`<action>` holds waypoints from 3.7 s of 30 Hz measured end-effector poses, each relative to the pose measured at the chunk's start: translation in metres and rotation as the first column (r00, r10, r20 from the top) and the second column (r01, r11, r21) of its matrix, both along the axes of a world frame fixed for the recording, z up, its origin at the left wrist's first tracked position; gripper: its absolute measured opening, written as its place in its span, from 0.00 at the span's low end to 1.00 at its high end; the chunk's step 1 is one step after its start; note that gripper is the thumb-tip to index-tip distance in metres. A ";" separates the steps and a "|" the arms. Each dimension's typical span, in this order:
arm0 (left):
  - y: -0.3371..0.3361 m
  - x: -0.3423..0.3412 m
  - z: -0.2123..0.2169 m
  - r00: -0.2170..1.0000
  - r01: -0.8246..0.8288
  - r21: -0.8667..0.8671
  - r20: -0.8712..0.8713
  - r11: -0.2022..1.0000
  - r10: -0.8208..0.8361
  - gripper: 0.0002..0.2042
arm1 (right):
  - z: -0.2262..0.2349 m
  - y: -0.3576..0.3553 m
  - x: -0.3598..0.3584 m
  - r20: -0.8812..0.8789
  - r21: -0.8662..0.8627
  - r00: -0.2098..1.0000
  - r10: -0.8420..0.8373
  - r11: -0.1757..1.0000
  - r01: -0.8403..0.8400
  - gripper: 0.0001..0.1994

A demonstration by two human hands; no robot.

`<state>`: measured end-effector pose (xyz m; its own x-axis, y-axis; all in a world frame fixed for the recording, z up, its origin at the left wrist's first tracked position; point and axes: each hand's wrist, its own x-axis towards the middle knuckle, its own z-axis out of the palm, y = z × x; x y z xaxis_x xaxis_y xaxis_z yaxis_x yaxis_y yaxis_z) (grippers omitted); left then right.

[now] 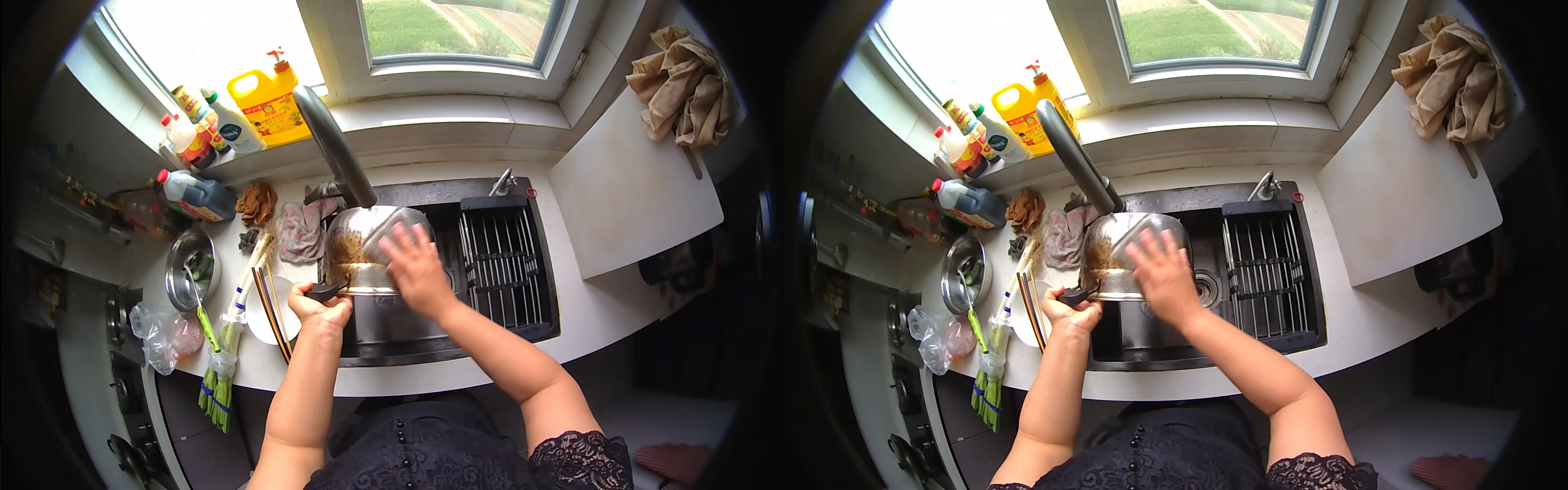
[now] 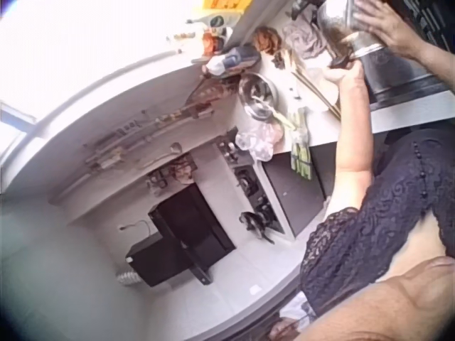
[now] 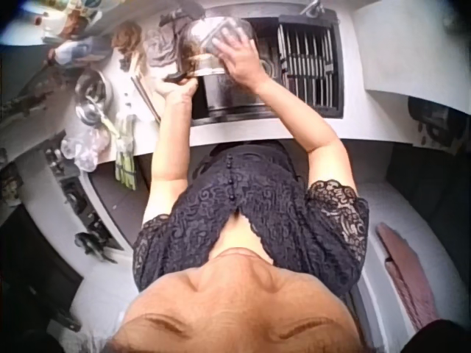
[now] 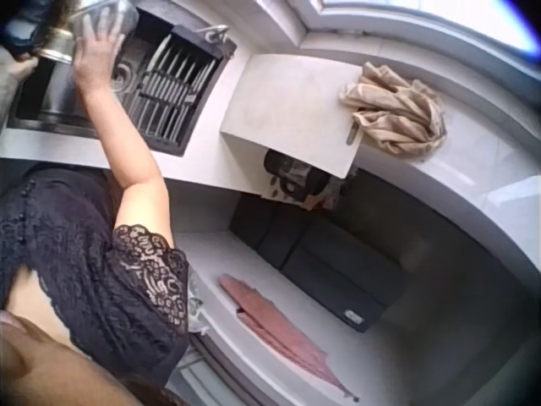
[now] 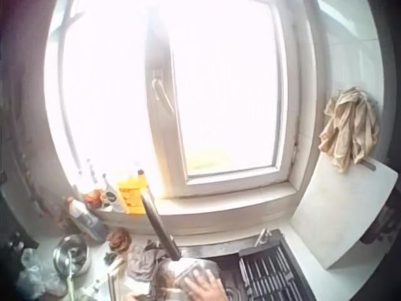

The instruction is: The person washes a metal pot in the kitchen sink using a sponge and running water. They scrub the interior and exterior surfaces, rinse the pot, and place it on the stovetop. The person then opens a drawer and retrieves a white bowl.

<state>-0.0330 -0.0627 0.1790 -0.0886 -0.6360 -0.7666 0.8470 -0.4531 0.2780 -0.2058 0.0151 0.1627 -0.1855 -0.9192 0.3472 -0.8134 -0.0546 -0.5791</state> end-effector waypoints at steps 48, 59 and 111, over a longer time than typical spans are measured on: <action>0.024 -0.020 0.016 0.909 0.407 -0.312 0.046 0.859 -0.414 0.25 | 0.009 0.036 0.017 -0.061 0.027 0.980 -0.187 0.982 0.189 0.22; 0.037 0.000 0.022 0.902 0.429 -0.339 0.118 0.837 -0.414 0.25 | 0.016 0.025 0.019 -0.197 0.004 0.974 -0.111 0.993 0.114 0.26; -0.016 -0.030 0.028 0.995 0.094 -0.175 -0.006 0.980 -0.097 0.24 | 0.029 0.004 0.036 -0.135 -0.155 0.990 -0.050 0.987 0.029 0.18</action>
<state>-0.0628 -0.0784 0.2067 -0.1654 -0.7481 -0.6426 0.8066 -0.4775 0.3483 -0.1701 0.0191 0.1921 -0.1614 -0.8465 0.5073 -0.8882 -0.0994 -0.4485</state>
